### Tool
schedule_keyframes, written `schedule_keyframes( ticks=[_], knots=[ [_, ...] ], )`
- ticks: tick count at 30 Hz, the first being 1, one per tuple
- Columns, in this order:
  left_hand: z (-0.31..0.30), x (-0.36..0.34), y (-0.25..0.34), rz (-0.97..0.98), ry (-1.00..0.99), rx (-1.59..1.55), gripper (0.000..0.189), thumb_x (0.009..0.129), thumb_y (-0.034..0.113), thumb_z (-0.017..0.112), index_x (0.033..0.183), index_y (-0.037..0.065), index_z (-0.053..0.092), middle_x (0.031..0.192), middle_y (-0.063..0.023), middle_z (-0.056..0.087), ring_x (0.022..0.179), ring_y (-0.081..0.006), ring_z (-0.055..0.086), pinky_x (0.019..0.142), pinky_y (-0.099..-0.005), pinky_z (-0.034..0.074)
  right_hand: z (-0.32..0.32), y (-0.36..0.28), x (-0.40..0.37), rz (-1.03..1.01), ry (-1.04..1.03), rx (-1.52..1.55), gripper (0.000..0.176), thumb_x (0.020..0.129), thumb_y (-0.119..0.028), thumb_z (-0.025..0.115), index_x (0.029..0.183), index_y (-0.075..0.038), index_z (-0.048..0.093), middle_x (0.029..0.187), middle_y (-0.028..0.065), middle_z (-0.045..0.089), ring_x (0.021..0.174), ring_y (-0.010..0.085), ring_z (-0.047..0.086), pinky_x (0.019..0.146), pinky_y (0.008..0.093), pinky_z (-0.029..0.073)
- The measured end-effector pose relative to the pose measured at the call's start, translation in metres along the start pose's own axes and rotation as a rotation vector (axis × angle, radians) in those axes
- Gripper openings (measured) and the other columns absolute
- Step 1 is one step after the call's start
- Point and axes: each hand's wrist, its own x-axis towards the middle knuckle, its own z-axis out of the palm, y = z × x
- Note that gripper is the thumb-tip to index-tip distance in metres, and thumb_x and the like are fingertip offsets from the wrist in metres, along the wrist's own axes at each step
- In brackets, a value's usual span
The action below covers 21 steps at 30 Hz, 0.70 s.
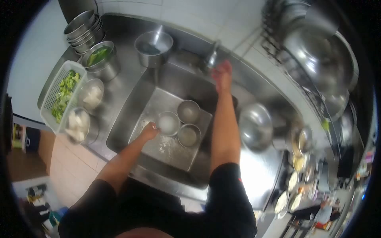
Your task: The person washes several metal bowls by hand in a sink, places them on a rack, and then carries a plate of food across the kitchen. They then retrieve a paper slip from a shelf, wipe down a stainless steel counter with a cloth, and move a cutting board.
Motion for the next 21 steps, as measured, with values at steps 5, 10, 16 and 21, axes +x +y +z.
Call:
schedule_keyframes(
  ticks=[5,10,16,21],
  knots=[
    [0.021,0.077,-0.011,-0.245,0.154,-0.008,0.054,0.081,0.033,0.068,0.117,-0.004,0.051,0.107,-0.0216,0.065,0.103,-0.0322,0.063,0.088,-0.0401,0.05,0.022,0.083,-0.023,0.022,0.088,0.154,0.016,0.094,-0.025,0.052,0.095,-0.01,0.057,0.074,-0.0034,0.053,0.057,0.0116,0.052,0.05,0.0248,0.043],
    [0.06,0.12,-0.034,-0.163,0.088,0.13,0.038,0.076,0.024,0.066,0.102,-0.002,0.062,0.103,-0.025,0.065,0.095,-0.0389,0.064,0.083,-0.0442,0.052,0.038,0.155,-0.18,0.447,-0.152,-0.024,0.01,0.088,-0.004,0.054,0.094,-0.006,0.062,0.073,0.0038,0.058,0.068,0.015,0.059,0.06,0.028,0.049],
    [0.078,0.107,-0.013,-0.021,0.18,0.061,0.028,0.073,0.017,0.062,0.093,-0.003,0.064,0.089,-0.0265,0.066,0.087,-0.0401,0.066,0.076,-0.0465,0.053,0.189,0.059,-0.092,-0.425,-0.266,-0.697,0.012,0.087,0.001,0.054,0.087,-0.003,0.066,0.084,0.004,0.066,0.079,0.0138,0.061,0.077,0.0286,0.048],
    [0.043,0.097,0.002,-0.464,-0.251,-0.654,0.025,0.077,0.014,0.058,0.093,-0.006,0.059,0.078,-0.0239,0.064,0.069,-0.0343,0.068,0.055,-0.0452,0.056,0.314,0.014,0.068,-0.393,-0.654,-1.537,0.041,0.079,-0.031,0.063,0.106,0.0,0.066,0.104,0.0216,0.066,0.099,0.034,0.064,0.086,0.0401,0.049]
  ],
)
